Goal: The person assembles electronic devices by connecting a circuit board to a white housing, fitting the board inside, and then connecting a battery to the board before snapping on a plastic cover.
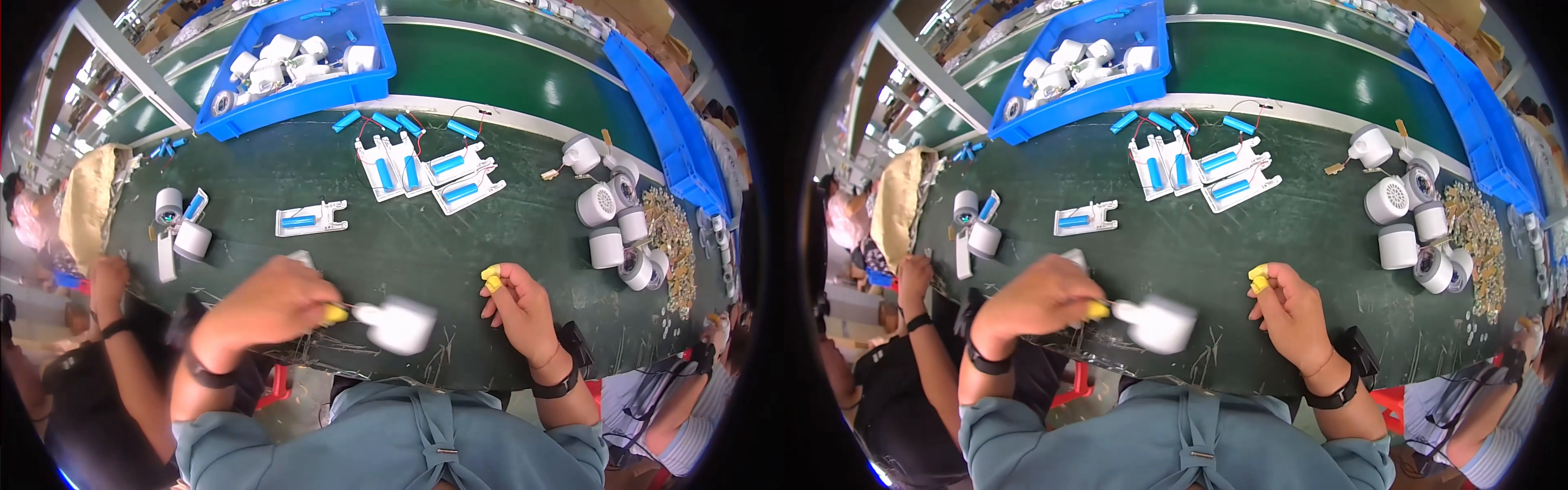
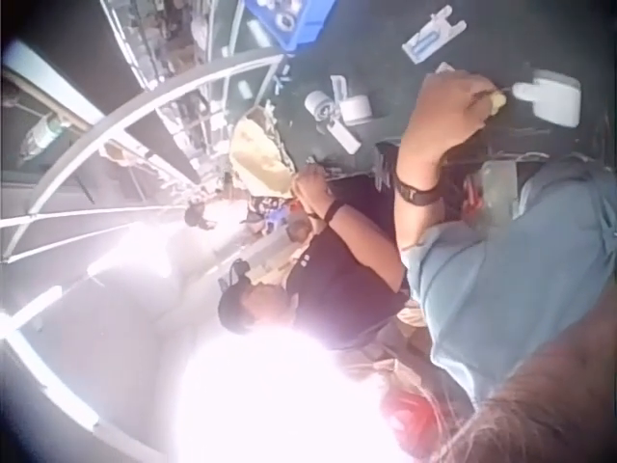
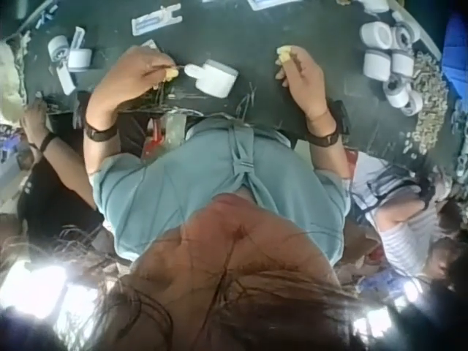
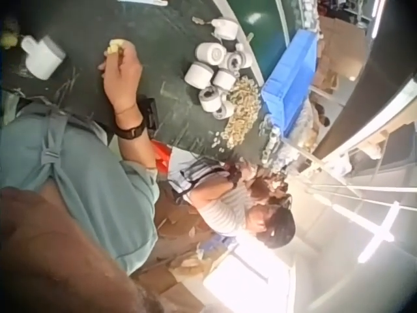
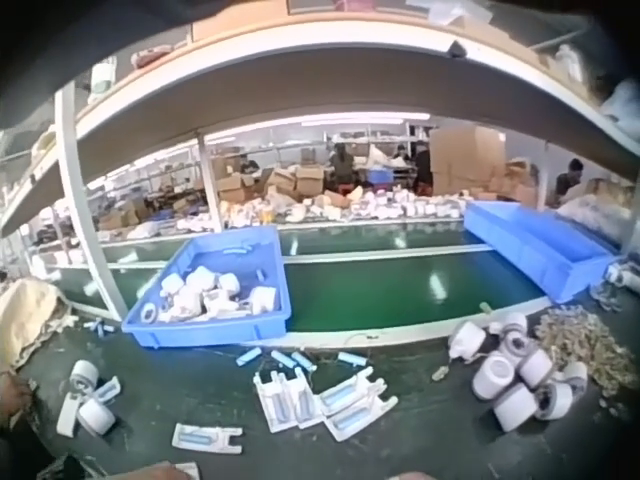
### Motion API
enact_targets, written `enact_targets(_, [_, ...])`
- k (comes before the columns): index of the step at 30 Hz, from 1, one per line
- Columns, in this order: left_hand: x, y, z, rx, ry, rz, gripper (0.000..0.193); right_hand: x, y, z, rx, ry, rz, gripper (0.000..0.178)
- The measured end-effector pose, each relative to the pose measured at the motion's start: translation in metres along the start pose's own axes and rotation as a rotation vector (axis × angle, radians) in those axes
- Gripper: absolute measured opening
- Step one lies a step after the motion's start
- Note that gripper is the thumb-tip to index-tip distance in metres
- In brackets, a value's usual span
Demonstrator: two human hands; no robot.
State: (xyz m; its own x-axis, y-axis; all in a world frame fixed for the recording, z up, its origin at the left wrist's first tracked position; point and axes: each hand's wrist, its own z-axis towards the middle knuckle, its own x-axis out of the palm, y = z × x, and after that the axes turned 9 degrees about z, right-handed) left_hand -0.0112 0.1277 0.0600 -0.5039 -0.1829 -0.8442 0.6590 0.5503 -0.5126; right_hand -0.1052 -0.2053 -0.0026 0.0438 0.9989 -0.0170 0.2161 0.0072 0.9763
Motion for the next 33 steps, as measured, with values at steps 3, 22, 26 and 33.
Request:
enact_targets(3, [-0.027, 0.030, -0.040, -0.225, -0.130, 0.146, 0.014, -0.001, -0.002, -0.001, -0.045, 0.048, 0.002, 0.015])
enact_targets(22, [0.013, 0.035, 0.056, -0.133, -0.500, 0.179, 0.021, -0.002, -0.009, 0.003, -0.078, -0.020, -0.070, 0.017])
enact_targets(26, [0.031, -0.004, 0.070, -0.115, -0.546, 0.356, 0.033, -0.002, -0.017, 0.009, -0.301, 0.007, -0.237, 0.012])
enact_targets(33, [0.023, 0.013, 0.048, -0.322, -0.631, 0.425, 0.040, -0.013, -0.006, -0.001, -0.344, -0.098, -0.156, 0.011])
